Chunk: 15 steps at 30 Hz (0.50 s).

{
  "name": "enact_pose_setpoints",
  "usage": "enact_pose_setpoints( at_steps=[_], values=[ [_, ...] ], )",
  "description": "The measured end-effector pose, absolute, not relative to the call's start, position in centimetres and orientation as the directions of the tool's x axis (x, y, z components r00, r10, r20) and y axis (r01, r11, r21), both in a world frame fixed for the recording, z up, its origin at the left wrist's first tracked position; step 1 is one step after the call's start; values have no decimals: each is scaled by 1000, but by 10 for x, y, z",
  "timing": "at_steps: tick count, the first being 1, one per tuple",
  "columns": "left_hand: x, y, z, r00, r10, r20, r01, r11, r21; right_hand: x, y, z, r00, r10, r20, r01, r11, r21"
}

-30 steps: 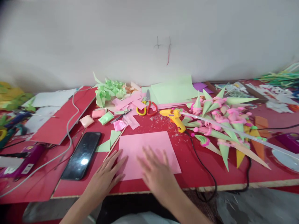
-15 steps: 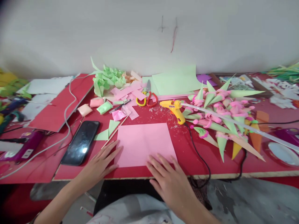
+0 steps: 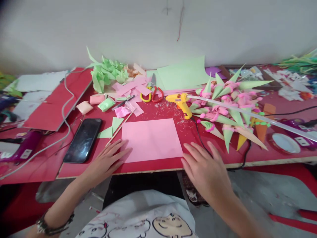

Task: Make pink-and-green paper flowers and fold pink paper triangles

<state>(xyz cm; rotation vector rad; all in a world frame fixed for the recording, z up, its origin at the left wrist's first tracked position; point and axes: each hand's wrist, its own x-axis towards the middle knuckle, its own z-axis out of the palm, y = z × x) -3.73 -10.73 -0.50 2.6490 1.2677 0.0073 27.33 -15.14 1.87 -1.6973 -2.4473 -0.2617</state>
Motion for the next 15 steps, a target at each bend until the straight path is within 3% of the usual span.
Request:
enact_pose_setpoints(
  at_steps=[2,5,7,11,15],
  values=[
    [-34,-112,-4,616,784,-75,782,-597,176,252,-144,16,-390,887,248,915,403,-1],
    [-26,-122,-5,578,815,-50,808,-563,173,219,-136,1,-601,787,136,785,614,-87],
    [-22,-130,-7,557,830,-24,819,-544,182,206,-136,-12,-627,769,129,762,639,-108],
    [-16,-141,-8,533,844,58,824,-533,190,207,-141,-23,-621,734,276,727,671,-150],
    [-11,-138,0,660,729,182,723,-682,110,219,-138,-17,-629,680,378,684,714,-147]
  ],
)
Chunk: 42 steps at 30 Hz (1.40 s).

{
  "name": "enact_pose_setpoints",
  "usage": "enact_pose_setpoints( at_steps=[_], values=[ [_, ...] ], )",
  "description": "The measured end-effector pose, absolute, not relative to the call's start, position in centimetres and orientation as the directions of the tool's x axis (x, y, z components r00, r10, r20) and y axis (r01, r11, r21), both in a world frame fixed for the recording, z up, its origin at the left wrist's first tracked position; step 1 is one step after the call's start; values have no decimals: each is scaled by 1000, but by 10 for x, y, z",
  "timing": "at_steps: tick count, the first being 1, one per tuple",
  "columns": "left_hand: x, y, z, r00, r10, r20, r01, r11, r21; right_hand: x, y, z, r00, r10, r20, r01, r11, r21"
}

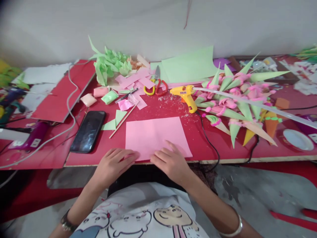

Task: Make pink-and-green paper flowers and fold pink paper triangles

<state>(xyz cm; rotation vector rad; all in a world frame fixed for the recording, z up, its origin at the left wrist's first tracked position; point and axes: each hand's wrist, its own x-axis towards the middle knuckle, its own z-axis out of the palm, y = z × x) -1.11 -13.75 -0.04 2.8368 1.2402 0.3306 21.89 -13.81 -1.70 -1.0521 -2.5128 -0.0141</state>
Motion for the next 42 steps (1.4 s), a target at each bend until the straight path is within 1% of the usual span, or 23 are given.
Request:
enact_pose_setpoints(
  at_steps=[3,5,6,10,13,17,21,25,27,29,31,33,34,35,37,38,40,42],
  values=[
    [-4,-127,9,709,623,330,646,-762,51,221,-129,-5,-577,649,496,703,703,-103],
    [2,-119,18,671,601,435,639,-766,72,218,-122,7,-550,614,565,711,700,-68],
    [5,-115,24,651,593,475,633,-768,91,215,-118,14,-564,587,581,700,713,-40],
    [17,-103,51,663,514,543,545,-830,120,202,-101,45,-579,403,709,630,773,76],
    [19,-101,70,632,483,607,530,-840,116,199,-91,65,-573,353,740,612,784,100],
    [8,-101,85,615,477,628,541,-835,104,212,-87,82,-613,363,702,623,769,145],
    [-9,-100,96,589,475,654,570,-817,80,240,-84,90,-597,400,696,665,731,150],
    [-29,-99,106,539,545,643,621,-772,134,268,-82,89,-570,389,724,698,693,177],
    [-40,-99,109,531,570,627,632,-759,154,279,-83,86,-556,406,726,729,657,192],
    [-51,-99,111,528,590,611,641,-749,169,286,-85,85,-516,467,718,789,585,187],
    [-56,-99,111,502,609,614,662,-728,180,288,-90,89,-428,530,732,863,482,155],
    [-55,-98,110,475,617,628,677,-712,187,280,-95,97,-317,545,776,909,408,86],
    [-51,-98,110,484,615,622,667,-720,193,273,-98,103,-260,532,806,914,404,29],
    [-46,-97,110,499,611,615,647,-734,205,265,-100,108,-242,530,812,904,427,-9],
    [-33,-94,110,532,614,583,600,-759,252,246,-103,116,-395,482,782,824,562,70],
    [-27,-93,110,528,613,588,587,-764,269,238,-103,119,-487,524,699,788,609,93],
    [-16,-90,108,526,641,559,604,-745,285,226,-101,120,-596,601,533,737,673,66],
    [-6,-88,105,548,663,510,649,-722,242,220,-99,116,-620,667,413,736,677,10]
  ],
)
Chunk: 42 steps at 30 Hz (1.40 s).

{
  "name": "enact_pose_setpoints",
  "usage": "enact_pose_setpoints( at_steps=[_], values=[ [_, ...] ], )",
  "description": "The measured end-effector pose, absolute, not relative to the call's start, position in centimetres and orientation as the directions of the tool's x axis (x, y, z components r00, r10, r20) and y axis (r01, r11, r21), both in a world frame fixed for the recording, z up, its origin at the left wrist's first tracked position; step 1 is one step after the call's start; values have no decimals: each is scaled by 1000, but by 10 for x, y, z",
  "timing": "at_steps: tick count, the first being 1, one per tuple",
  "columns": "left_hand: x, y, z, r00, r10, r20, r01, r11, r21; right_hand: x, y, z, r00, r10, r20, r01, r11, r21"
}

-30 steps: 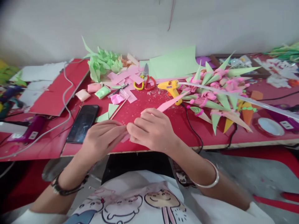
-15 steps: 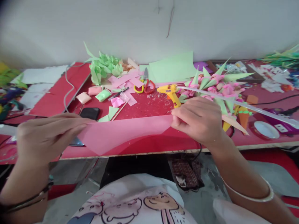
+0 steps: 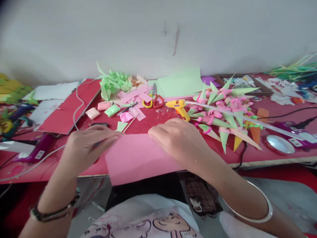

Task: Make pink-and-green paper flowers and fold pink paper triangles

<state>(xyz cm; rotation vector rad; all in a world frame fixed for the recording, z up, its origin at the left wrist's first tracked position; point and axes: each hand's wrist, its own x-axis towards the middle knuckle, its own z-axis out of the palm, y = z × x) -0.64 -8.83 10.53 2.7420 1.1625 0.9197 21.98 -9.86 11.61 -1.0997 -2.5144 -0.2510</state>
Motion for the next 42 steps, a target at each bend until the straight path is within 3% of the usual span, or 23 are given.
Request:
enact_pose_setpoints(
  at_steps=[4,7,10,14,20,23,25,29,34,37,42],
  values=[
    [13,-88,95,624,579,525,656,-753,50,214,-94,104,-607,736,299,751,655,-86],
    [26,-90,88,602,498,624,673,-737,-61,208,-91,99,-610,744,272,695,667,-267],
    [30,-93,85,587,457,668,687,-718,-112,206,-90,99,-627,738,250,580,656,-483],
    [17,-90,83,601,436,670,683,-715,-147,214,-89,102,-615,757,219,545,609,-576],
    [-23,-77,77,593,528,607,751,-635,-181,240,-88,101,-572,804,163,629,558,-541],
    [-25,-82,79,474,594,650,821,-565,-82,245,-88,99,-578,797,175,638,575,-512],
    [-15,-90,81,495,620,610,791,-612,-20,242,-88,97,-628,754,193,614,632,-473],
    [7,-103,79,620,627,472,697,-716,35,227,-90,93,-702,666,253,593,743,-312],
    [16,-105,75,646,635,422,656,-746,118,207,-89,83,-734,512,447,560,828,-27],
    [14,-103,78,663,628,408,624,-764,162,203,-87,78,-719,473,509,533,845,-34],
    [-4,-96,78,676,629,383,627,-764,149,234,-79,64,-660,586,469,588,792,-162]
  ],
)
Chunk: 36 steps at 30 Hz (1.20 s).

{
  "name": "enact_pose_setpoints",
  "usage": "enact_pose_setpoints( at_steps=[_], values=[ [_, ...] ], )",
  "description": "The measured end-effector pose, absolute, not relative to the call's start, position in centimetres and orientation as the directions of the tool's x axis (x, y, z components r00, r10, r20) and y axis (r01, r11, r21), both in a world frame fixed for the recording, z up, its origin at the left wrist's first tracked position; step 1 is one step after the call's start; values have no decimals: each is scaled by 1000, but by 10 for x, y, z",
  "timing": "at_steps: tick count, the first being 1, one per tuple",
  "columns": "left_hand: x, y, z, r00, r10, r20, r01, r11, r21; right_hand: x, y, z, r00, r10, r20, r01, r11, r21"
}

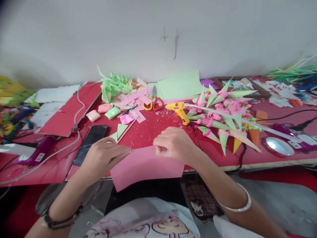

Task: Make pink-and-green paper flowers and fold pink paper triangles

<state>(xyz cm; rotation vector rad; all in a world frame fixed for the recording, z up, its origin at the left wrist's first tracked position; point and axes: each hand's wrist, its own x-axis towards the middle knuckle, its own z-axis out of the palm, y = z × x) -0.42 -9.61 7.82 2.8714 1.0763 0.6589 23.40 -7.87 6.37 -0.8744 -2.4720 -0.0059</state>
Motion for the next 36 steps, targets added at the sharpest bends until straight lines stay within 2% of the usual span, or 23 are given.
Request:
enact_pose_setpoints(
  at_steps=[4,6,8,10,14,18,20,22,24,25,27,28,30,32,35,36],
  values=[
    [-30,-91,77,611,703,363,705,-692,156,279,-74,51,-552,736,392,756,640,-135],
    [-34,-89,78,602,725,335,719,-674,169,288,-74,51,-455,761,463,814,566,-132],
    [-29,-88,78,618,723,310,708,-683,180,280,-77,56,-397,725,563,817,559,-142],
    [-18,-87,79,630,712,310,691,-696,194,260,-80,63,-457,697,552,760,629,-164],
    [-10,-84,81,640,694,330,670,-714,204,224,-82,68,-635,654,412,636,745,-202],
    [-42,-78,76,585,742,328,733,-656,177,235,-80,64,-622,686,378,614,726,-308],
    [-58,-77,70,431,819,378,794,-544,273,248,-78,61,-518,767,378,640,641,-424],
    [-64,-81,61,293,882,370,735,-455,502,257,-77,57,-355,865,353,643,501,-579],
    [-57,-87,50,317,897,309,535,-437,723,257,-76,49,-198,931,306,592,362,-720],
    [-50,-90,43,391,880,270,407,-428,807,255,-75,43,-141,949,281,551,311,-774],
    [-33,-96,32,483,853,198,231,-342,911,247,-72,30,-87,968,237,458,250,-853],
    [-26,-97,26,440,881,174,213,-291,933,242,-71,24,-82,974,212,422,226,-878],
    [-13,-98,20,239,951,195,266,-258,929,234,-69,13,-86,977,195,407,213,-888],
    [-5,-97,18,86,972,219,336,-236,912,226,-71,10,-29,960,277,494,255,-831],
    [7,-99,24,18,970,243,317,-236,918,212,-83,19,-6,882,471,649,362,-669],
    [11,-101,28,16,967,255,282,-249,926,206,-89,26,-95,882,462,634,412,-654]
  ],
)
